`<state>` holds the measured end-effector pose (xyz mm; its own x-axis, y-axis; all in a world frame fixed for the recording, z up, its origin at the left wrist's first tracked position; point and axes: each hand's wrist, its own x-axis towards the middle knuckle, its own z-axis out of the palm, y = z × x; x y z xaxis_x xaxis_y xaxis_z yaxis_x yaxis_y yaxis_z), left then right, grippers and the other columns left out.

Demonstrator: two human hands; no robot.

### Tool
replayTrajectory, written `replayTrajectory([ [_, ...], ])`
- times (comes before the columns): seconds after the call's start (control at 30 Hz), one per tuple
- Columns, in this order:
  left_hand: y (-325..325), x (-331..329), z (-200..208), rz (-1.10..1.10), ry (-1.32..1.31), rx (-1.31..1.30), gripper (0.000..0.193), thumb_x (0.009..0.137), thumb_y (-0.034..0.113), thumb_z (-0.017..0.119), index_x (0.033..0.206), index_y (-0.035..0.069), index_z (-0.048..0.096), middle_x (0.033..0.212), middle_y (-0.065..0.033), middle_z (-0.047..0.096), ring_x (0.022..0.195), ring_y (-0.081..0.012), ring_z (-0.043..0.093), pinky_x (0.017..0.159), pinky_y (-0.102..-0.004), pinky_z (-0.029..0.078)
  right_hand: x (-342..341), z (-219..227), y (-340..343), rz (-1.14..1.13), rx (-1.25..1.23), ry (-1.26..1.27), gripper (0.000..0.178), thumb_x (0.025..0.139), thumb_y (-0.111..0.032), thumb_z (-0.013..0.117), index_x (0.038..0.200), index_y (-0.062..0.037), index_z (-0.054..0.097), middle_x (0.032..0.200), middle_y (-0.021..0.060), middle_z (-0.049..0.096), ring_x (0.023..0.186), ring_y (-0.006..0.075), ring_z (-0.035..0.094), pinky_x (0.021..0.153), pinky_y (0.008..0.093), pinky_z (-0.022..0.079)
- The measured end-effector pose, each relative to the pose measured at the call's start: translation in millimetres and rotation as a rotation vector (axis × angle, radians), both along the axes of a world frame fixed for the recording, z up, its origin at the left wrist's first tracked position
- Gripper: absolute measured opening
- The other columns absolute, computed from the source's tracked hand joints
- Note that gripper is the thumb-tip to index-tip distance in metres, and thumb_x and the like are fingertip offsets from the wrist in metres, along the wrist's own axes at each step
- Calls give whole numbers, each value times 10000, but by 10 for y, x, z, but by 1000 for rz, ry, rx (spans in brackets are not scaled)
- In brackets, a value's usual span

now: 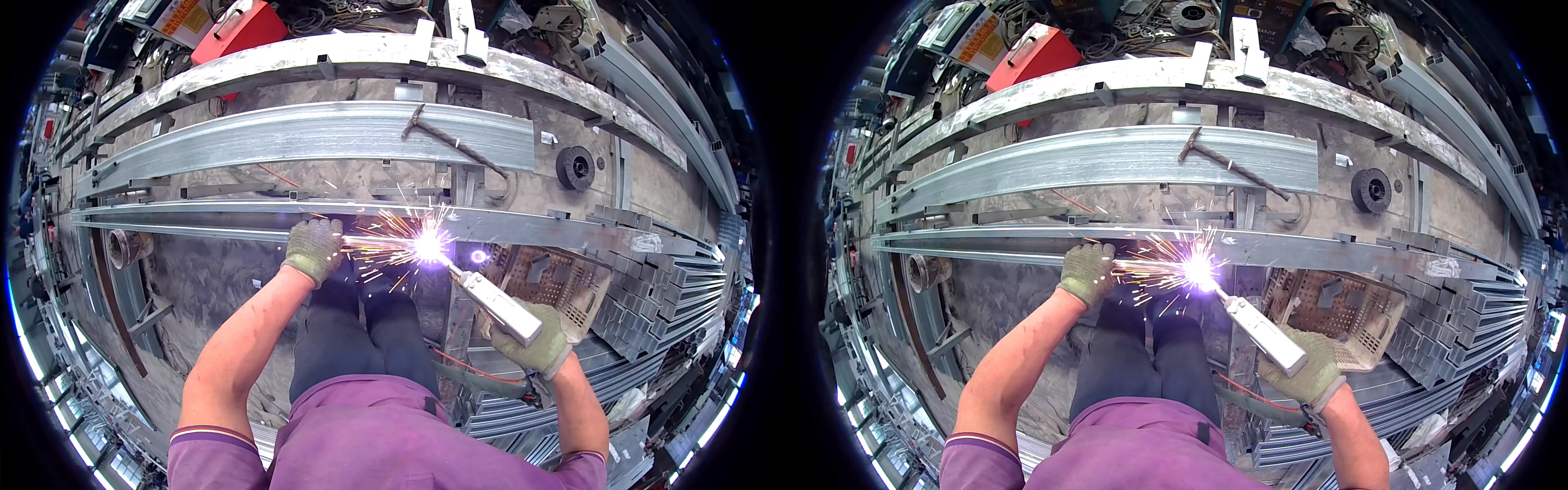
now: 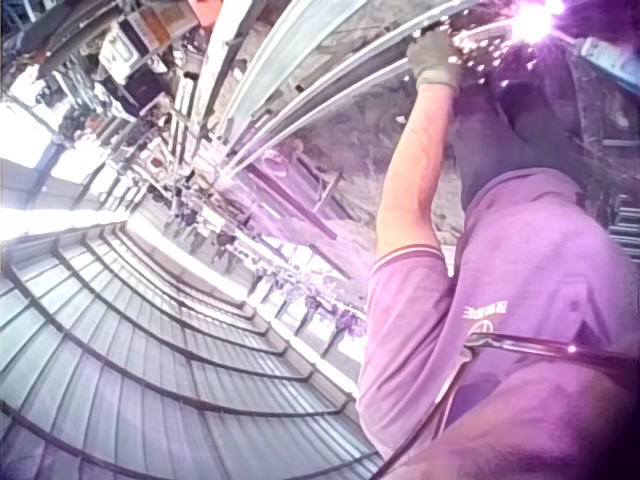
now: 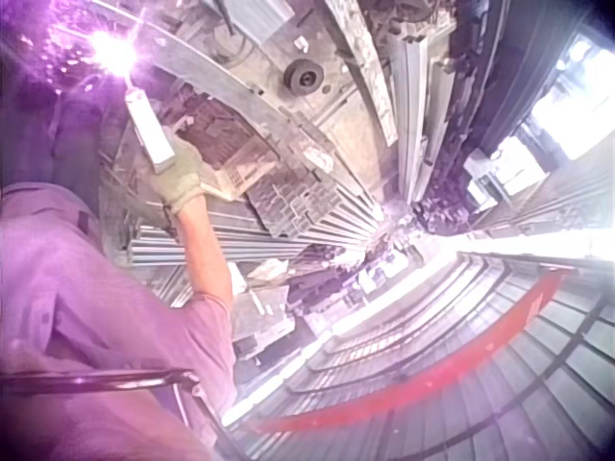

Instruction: The person welds metal frame components using a handheld welding torch, then retrieves additional metal pieces and small metal blocks to assemble and weld into a larger structure. The person repeatedly positions and welds the pieces together.

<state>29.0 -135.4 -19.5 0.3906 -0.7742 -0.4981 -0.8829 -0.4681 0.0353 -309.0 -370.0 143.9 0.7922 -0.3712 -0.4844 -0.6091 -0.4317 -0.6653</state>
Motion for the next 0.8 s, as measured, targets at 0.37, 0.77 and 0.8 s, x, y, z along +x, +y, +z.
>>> replayTrajectory([
  [0.37, 37, -7, -24, -42, -42, -51, 340, 874, 377, 794, 1075, 120, 699, 982, -94, 759, 958, -301, 757, 842, -473, 578, -354, -316, 254, -65, -97, 202, 325, 842, -340, 777, 1085, -125, 749, 857, 134, 764, 820, 366, 762, 746, 460, 611],
  [0.77, 27, 1, -109, -47, -43, -57, 420, 838, 399, 843, 1098, 109, 686, 1000, -96, 750, 972, -298, 739, 893, -452, 561, -382, -110, 1025, -525, 53, -14, 383, 847, -197, 840, 1189, -42, 764, 897, 82, 791, 805, 167, 773, 756, 333, 611],
  [0.8, 19, -13, -122, -54, -43, -67, 422, 837, 399, 843, 1101, 110, 685, 1000, -94, 749, 970, -297, 738, 894, -454, 558, -367, -99, 1111, -562, 28, -69, 372, 852, -194, 831, 1185, -41, 764, 896, 83, 790, 803, 170, 773, 752, 337, 611],
])
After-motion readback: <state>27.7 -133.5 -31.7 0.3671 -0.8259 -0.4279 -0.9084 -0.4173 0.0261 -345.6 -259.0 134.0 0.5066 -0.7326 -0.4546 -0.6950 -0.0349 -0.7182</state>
